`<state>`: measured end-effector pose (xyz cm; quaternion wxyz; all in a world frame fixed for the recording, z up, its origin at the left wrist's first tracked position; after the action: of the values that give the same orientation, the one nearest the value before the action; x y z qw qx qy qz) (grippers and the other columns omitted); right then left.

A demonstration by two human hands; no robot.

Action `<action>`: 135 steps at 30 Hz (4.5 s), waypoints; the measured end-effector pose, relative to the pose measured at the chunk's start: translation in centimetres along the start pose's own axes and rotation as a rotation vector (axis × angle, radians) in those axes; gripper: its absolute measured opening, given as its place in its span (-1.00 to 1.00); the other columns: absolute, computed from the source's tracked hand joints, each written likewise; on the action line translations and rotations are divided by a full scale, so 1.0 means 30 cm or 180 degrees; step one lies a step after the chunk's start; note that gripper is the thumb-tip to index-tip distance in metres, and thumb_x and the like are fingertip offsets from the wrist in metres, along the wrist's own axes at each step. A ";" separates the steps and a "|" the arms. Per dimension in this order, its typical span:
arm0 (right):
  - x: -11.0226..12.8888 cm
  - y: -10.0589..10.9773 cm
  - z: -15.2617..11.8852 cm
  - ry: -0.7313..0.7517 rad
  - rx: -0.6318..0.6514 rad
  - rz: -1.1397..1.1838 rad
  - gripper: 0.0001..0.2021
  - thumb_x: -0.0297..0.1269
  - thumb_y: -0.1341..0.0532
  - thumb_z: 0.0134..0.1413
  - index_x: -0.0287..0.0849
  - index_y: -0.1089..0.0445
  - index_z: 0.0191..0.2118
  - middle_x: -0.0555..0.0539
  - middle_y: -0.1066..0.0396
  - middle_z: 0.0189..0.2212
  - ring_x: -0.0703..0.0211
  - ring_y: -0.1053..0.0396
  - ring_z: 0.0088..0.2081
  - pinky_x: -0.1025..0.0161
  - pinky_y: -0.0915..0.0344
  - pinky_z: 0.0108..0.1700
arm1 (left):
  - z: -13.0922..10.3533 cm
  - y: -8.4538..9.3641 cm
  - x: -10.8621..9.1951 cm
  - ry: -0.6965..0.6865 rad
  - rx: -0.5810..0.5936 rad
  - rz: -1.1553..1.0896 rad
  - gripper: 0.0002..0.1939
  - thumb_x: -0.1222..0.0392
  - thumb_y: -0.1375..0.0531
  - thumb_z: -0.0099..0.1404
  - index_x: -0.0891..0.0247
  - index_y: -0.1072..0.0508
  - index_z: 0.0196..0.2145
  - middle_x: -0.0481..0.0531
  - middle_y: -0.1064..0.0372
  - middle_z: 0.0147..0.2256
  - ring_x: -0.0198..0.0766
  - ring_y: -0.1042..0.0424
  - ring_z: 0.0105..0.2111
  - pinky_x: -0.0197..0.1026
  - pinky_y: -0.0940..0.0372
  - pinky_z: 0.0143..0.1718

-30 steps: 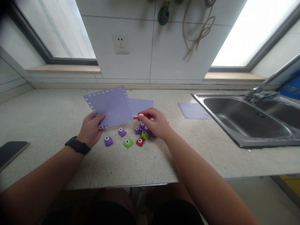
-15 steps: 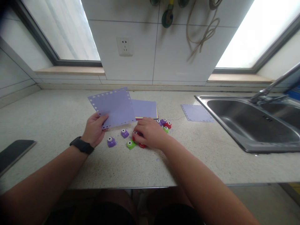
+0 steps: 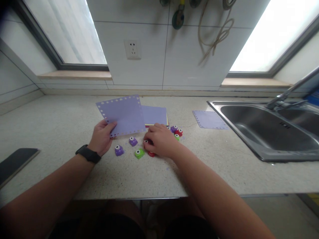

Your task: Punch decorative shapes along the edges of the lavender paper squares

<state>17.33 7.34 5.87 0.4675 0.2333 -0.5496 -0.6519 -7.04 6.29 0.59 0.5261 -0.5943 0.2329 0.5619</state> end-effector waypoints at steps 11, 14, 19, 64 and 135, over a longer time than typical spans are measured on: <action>0.091 0.038 -0.005 0.0698 0.0064 0.0478 -0.72 -0.20 -0.26 0.30 -0.06 -0.56 0.06 -0.07 -0.60 -0.18 0.01 -0.41 -0.10 -0.03 -0.19 0.18 | -0.002 -0.002 0.003 0.0045 0.0037 0.0051 -0.67 0.13 -0.43 0.17 0.24 -0.62 -0.11 0.09 -0.64 -0.18 -0.10 -0.61 -0.22 0.02 -0.47 -0.03; 0.112 0.028 -0.003 0.0846 0.0271 0.0486 -0.80 -0.21 -0.25 0.31 -0.09 -0.60 -0.07 -0.08 -0.59 -0.22 0.02 -0.38 -0.13 0.03 -0.22 0.07 | -0.002 0.001 0.005 0.0083 0.0000 0.0032 -0.67 0.13 -0.43 0.18 0.24 -0.61 -0.10 0.08 -0.64 -0.17 -0.11 -0.61 -0.23 0.01 -0.47 -0.04; 0.108 0.018 0.003 0.0714 0.0329 0.0490 -0.85 -0.23 -0.25 0.28 -0.14 -0.56 -0.20 -0.08 -0.55 -0.31 0.04 -0.40 -0.17 0.08 -0.25 0.00 | 0.003 0.004 0.004 0.0033 0.0010 0.0008 -0.69 0.13 -0.43 0.18 0.23 -0.61 -0.11 0.07 -0.64 -0.18 -0.11 -0.61 -0.22 0.01 -0.47 -0.04; -0.235 0.039 0.077 -0.1476 -0.2170 0.4438 -0.66 -0.07 -0.50 0.00 -0.08 -0.36 -0.30 0.02 -0.58 -0.33 0.17 -0.57 -0.25 0.13 -0.53 -0.13 | 0.011 -0.003 0.012 0.0153 0.0243 -0.0085 -0.67 0.09 -0.43 0.20 0.19 -0.63 -0.08 0.09 -0.65 -0.16 -0.08 -0.62 -0.23 0.04 -0.50 -0.06; -0.198 0.015 0.029 -0.1356 -0.1817 0.3905 -0.68 -0.27 -0.53 -0.22 -0.15 -0.54 -0.26 -0.01 -0.51 -0.37 0.24 -0.39 -0.39 0.24 -0.36 -0.33 | -0.018 0.005 0.006 0.0103 0.0250 0.0426 -0.58 0.02 -0.46 0.16 0.23 -0.62 -0.06 0.10 -0.64 -0.13 0.00 -0.60 -0.13 0.06 -0.47 0.00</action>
<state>19.46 12.93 5.30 0.6756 -0.3826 -0.4690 -0.4210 -6.89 5.82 0.28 0.5064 -0.5654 0.3025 0.5765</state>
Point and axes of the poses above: each hand's wrist, its own z-axis towards the middle knuckle, its own y-axis out of the back of the hand, x = y × z, the point moved 5 cm from there along z, towards the middle knuckle
